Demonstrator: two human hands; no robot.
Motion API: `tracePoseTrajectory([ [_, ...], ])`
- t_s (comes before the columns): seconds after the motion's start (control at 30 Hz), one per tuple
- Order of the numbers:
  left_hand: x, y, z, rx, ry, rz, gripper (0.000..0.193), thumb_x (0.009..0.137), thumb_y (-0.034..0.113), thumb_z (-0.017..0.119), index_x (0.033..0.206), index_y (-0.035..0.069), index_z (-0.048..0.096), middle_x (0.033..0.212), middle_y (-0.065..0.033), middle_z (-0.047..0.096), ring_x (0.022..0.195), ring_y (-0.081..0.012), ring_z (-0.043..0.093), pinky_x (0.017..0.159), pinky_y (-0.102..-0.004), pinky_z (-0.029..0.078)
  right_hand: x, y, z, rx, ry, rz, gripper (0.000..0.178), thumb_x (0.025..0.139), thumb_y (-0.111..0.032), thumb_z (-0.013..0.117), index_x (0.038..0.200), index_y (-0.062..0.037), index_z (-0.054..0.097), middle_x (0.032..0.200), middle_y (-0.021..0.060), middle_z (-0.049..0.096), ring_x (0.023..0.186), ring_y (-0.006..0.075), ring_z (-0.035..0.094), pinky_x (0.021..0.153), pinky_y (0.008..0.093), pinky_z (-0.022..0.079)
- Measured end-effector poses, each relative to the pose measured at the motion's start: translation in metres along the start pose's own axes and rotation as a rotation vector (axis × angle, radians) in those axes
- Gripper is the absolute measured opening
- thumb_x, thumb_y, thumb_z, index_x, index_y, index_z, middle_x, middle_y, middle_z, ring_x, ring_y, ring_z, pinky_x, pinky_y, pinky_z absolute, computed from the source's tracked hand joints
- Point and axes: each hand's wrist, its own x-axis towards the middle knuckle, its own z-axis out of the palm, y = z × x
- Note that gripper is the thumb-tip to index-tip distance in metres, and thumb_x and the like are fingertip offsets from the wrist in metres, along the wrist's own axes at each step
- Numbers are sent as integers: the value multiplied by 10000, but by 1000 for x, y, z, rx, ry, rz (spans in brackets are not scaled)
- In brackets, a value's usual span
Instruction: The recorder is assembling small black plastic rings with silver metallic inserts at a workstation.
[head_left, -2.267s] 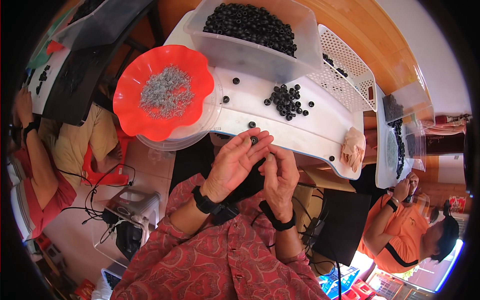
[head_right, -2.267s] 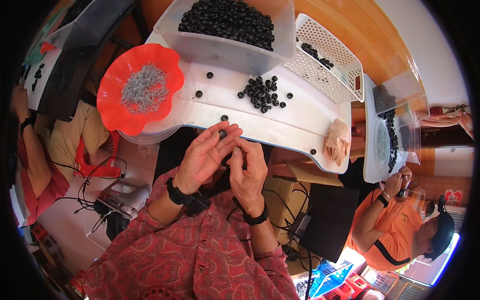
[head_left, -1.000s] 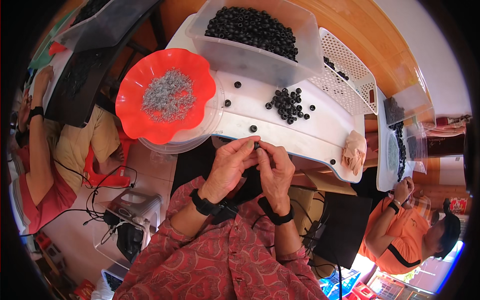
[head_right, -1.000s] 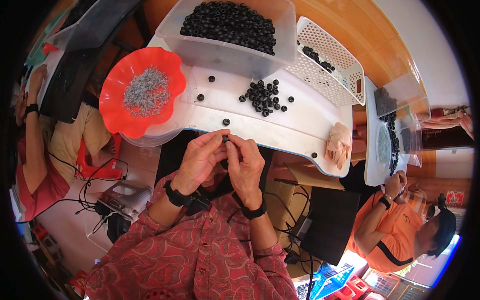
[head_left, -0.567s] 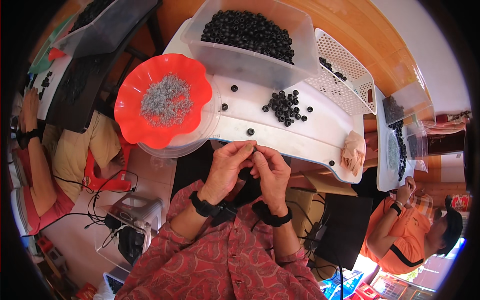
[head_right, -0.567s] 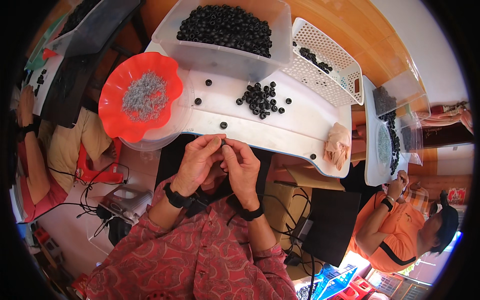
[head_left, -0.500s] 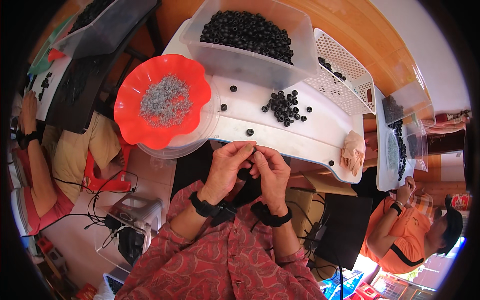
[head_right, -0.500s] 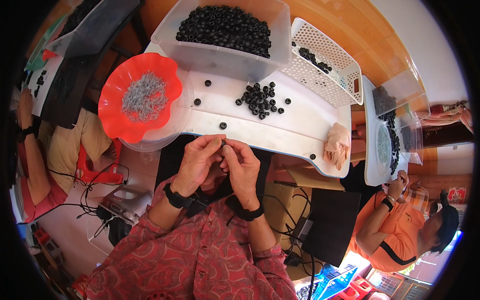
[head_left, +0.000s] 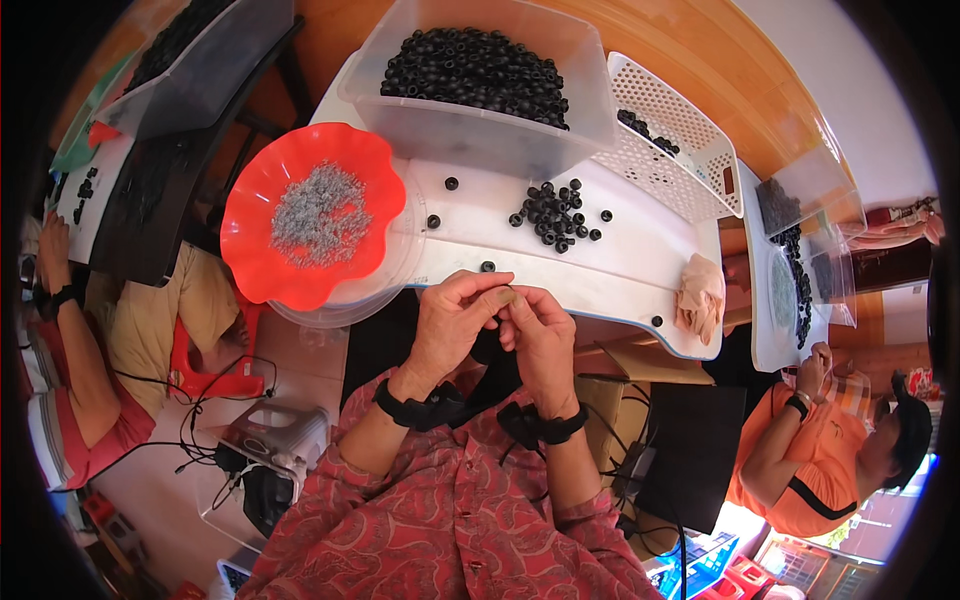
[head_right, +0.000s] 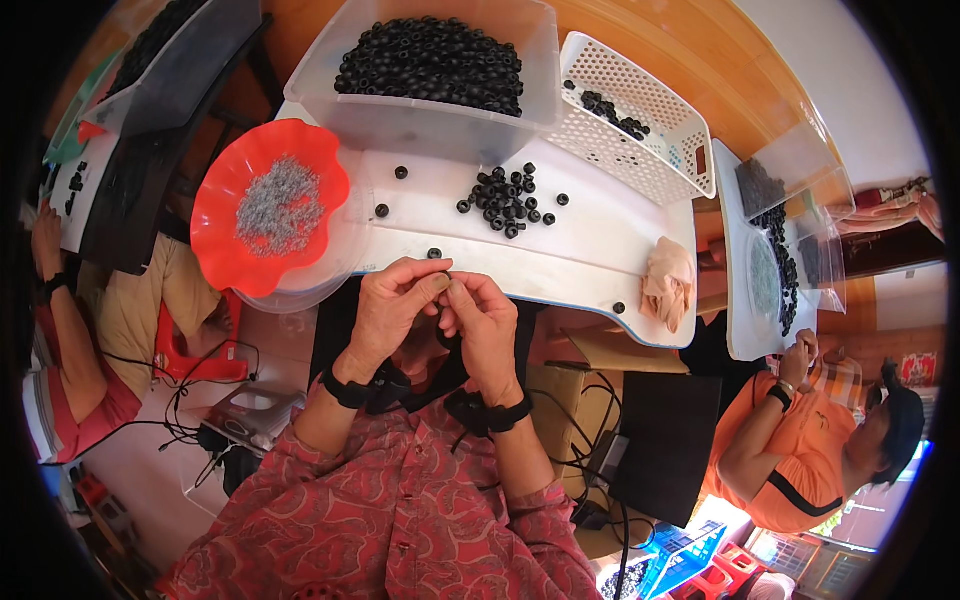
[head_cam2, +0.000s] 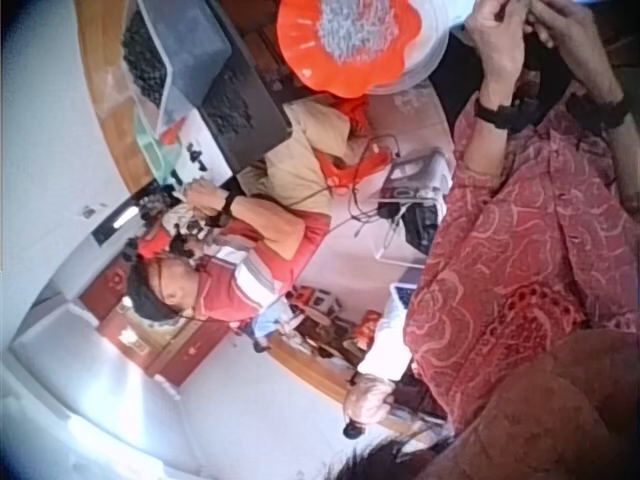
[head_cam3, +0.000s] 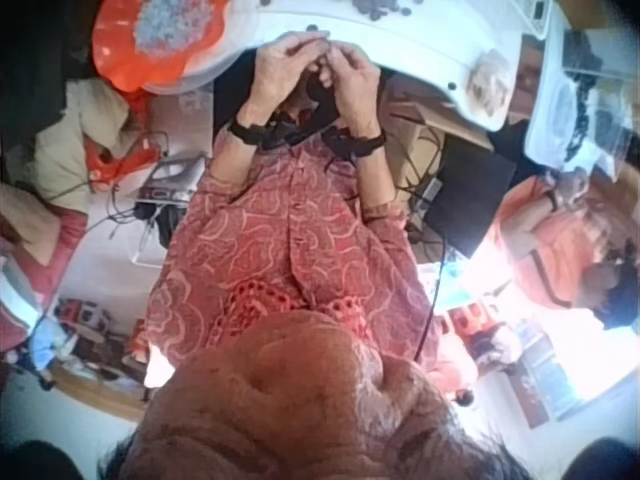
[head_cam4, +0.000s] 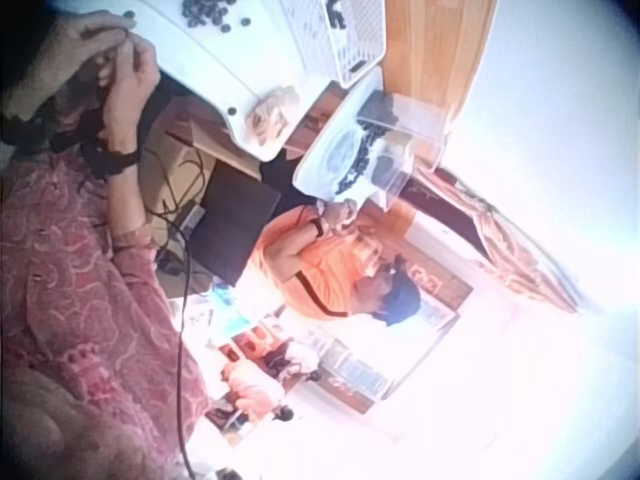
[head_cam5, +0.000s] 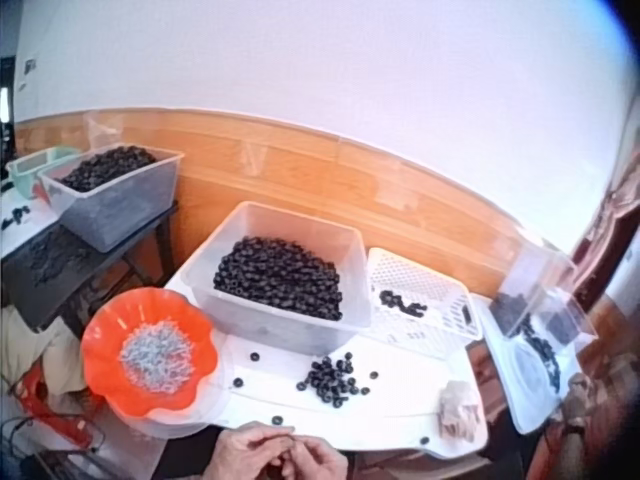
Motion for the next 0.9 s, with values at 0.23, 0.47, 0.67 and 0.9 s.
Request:
tracePoseTrajectory([
  [0.23,8,1,-2,-231,-49,-121,219,930,102,642,1119,0,686,827,-16,676,720,-44,585,624,-180,470,9,1,-3,306,-59,78,244,987,-169,563,1139,17,611,849,52,642,622,90,553,544,209,442],
  [0.47,16,-1,3,56,35,88,211,939,120,637,1112,11,691,773,4,651,676,-29,546,595,-172,443,17,8,1,413,-97,96,262,995,-179,553,1154,23,601,856,49,636,628,92,554,545,217,453],
  [0.67,21,11,5,-49,2,-67,221,937,178,652,1075,11,697,786,3,659,656,-26,549,552,-174,434,22,8,-2,469,-95,93,265,997,-184,549,1153,24,598,839,47,624,622,95,551,540,218,450],
  [0.9,23,4,7,10,67,-61,226,942,186,648,1073,9,694,803,6,661,661,-21,560,554,-165,435,26,12,-1,474,-70,125,273,1002,-197,542,1138,33,597,827,47,623,612,94,545,536,220,446],
])
